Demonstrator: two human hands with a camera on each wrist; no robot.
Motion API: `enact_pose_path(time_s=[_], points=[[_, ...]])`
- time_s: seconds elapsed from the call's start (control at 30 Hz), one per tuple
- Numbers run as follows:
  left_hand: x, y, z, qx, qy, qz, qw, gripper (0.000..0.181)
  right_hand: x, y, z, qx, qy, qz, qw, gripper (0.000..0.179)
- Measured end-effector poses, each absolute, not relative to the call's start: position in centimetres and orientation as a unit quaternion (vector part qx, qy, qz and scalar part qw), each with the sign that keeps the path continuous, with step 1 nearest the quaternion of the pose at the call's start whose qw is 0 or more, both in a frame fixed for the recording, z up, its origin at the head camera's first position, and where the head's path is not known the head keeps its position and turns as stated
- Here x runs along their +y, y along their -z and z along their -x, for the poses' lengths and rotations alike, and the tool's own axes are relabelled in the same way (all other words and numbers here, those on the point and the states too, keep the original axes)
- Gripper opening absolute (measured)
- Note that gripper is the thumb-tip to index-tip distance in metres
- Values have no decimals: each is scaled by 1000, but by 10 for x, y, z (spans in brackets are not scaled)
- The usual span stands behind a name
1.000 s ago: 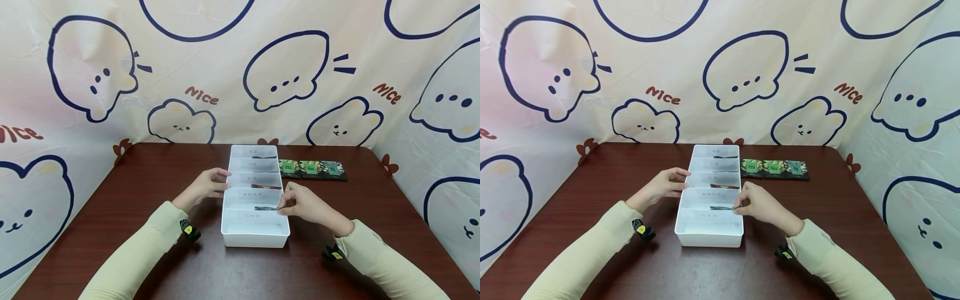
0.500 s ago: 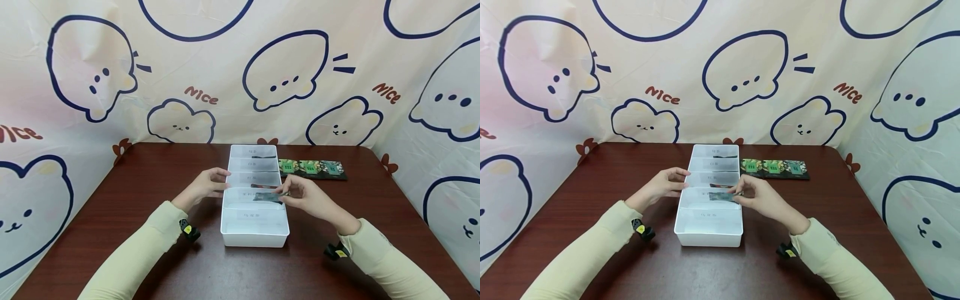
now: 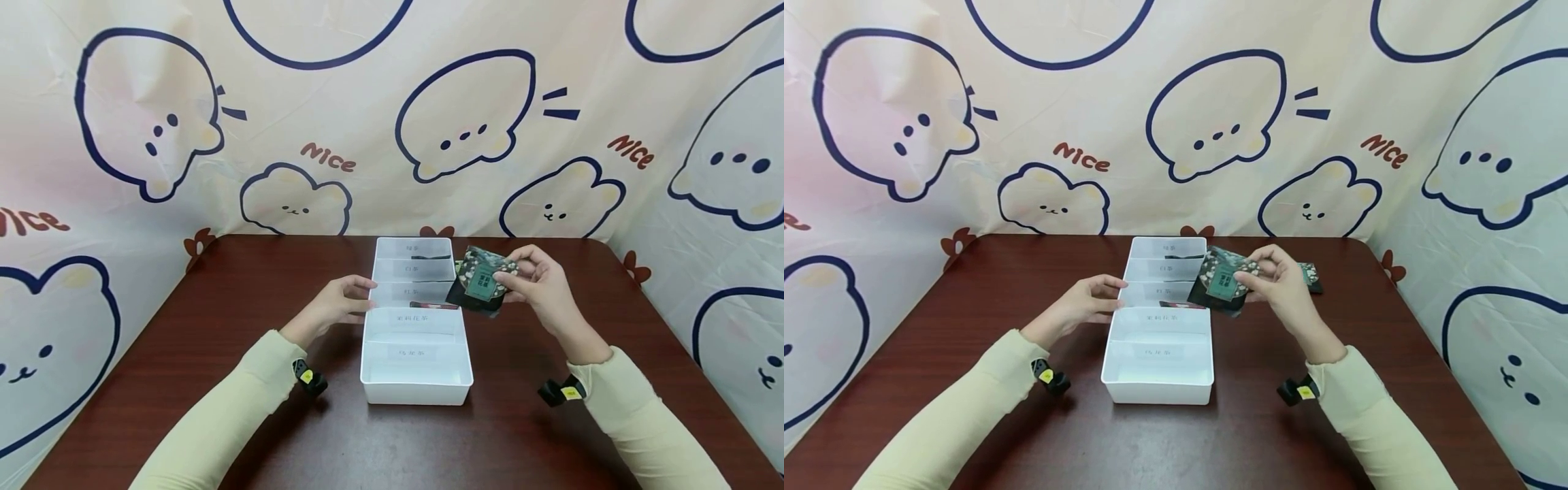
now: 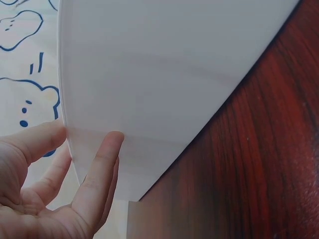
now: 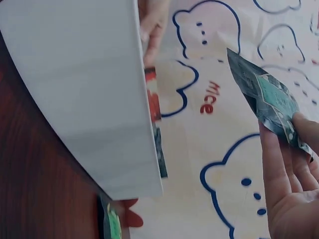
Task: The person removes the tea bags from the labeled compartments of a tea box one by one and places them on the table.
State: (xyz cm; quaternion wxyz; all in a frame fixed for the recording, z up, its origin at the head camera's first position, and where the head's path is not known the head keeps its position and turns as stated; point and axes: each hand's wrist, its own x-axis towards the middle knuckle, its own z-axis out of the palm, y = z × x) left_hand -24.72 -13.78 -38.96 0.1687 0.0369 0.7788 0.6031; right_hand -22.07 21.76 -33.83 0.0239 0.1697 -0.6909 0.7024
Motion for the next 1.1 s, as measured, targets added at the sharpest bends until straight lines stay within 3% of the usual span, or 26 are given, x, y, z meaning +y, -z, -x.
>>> enact_pose_path(time_s=[0.37,0.63,1.1], points=[[-138,389,247,782,-600,-30,165,46,240,345,251,-683,-720,-117,36,26],[-138,390,248,783,-599,-28,166,45,249,359,275,-737,-673,-59,-8,32],[-139,392,249,780,-602,-33,169,46,247,390,297,-831,-549,-40,-76,44]])
